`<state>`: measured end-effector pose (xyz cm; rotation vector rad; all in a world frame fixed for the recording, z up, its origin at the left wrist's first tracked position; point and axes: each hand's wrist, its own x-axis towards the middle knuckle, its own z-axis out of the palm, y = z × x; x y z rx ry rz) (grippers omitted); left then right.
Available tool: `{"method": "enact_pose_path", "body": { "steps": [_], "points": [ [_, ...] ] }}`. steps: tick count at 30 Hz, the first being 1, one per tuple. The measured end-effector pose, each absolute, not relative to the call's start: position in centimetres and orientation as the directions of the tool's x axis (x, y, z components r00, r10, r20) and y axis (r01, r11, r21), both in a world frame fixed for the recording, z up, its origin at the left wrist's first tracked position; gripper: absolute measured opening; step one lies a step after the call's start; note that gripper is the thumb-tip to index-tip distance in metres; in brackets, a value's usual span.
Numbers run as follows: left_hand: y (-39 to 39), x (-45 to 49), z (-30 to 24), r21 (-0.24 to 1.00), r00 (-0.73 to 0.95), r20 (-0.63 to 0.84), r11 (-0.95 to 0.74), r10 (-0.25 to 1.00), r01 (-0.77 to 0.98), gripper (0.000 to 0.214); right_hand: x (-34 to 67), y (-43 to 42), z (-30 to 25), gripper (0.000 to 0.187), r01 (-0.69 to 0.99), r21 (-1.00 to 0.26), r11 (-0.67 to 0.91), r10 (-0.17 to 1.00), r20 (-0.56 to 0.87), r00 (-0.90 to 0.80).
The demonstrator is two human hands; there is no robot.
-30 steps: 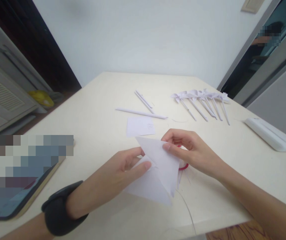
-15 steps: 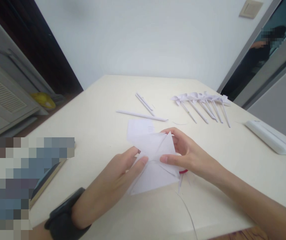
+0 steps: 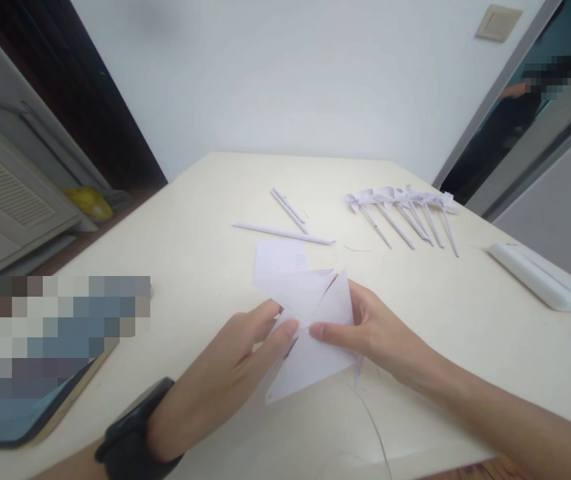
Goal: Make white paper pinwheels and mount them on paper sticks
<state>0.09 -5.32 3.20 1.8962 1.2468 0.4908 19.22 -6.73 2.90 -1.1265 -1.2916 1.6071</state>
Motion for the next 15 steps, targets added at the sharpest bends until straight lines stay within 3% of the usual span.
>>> {"method": "enact_pose_path", "body": {
  "steps": [4,7,15],
  "points": [
    [-5.21,0.23,3.04,0.907,0.491,-0.113,-0.112,0.864,0.406,0.021,19.1,-6.79,3.02,0.041,-0.055,-0.984,-0.172,0.939,-0.147,-0.31],
    [-5.13,0.29,2.8,0.968,0.501,-0.078,-0.055,0.862,0.247,0.026,19.04,-6.86,3.0,0.041,-0.047,-0.986,-0.158,0.944,-0.137,-0.301],
    [-4.83,0.18,3.06,0.976,0.537,-0.218,0.191,0.815,0.106,0.031,18.98,-6.91,2.83,0.039,-0.02,-0.99,-0.14,0.947,-0.128,-0.296]
  ]
}}
